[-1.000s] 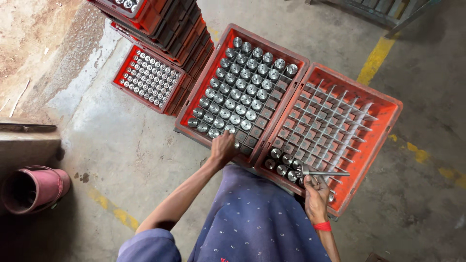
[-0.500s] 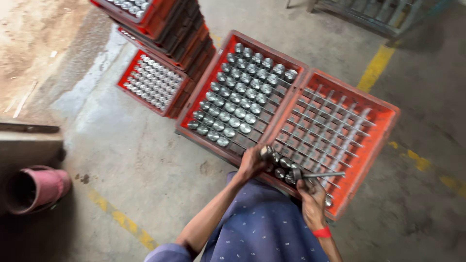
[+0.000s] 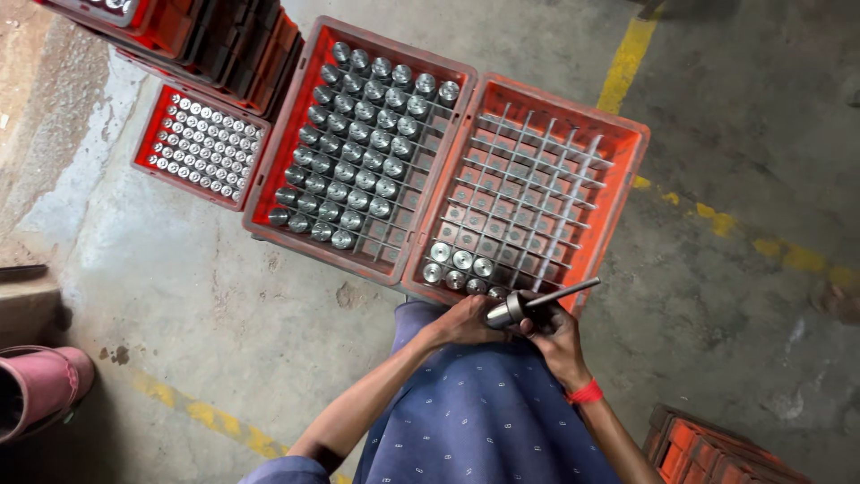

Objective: The person transfers small metal caps from one orange crate to another using a metal scoop. They repeatedly scoop caps from the source crate and place them into the destination crate, filling it gradually.

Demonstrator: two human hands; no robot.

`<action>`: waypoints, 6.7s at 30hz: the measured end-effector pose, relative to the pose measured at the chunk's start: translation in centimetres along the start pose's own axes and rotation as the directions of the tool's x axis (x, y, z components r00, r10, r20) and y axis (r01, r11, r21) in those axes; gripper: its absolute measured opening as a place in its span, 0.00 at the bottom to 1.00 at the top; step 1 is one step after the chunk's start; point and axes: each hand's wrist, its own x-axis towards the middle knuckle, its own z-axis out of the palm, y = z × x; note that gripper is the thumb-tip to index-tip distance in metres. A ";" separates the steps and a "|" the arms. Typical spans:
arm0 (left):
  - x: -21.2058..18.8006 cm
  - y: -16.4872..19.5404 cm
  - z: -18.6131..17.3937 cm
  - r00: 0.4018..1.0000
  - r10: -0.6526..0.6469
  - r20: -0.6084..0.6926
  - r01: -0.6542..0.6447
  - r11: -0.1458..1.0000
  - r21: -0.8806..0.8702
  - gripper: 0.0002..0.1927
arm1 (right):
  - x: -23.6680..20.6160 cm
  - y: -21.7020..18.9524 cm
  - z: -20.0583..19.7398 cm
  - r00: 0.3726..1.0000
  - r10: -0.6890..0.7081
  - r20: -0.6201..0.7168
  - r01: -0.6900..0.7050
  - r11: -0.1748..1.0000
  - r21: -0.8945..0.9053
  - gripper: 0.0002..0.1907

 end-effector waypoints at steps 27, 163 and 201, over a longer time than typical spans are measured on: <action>-1.7 -10.3 -17.0 0.617 0.298 -0.728 0.432 0.645 0.631 0.25 | 1.1 4.9 -0.8 0.891 0.061 -0.450 0.085 0.951 0.297 0.20; 3.3 -2.0 -2.1 0.857 0.445 -0.258 -0.327 0.858 0.396 0.18 | -2.2 1.5 -6.5 0.807 0.051 -0.588 0.162 0.939 0.304 0.21; -1.8 -0.3 -2.2 0.966 -0.077 -0.246 0.117 0.981 0.154 0.24 | 1.9 -3.9 5.7 0.997 -0.059 0.050 0.059 0.998 0.004 0.26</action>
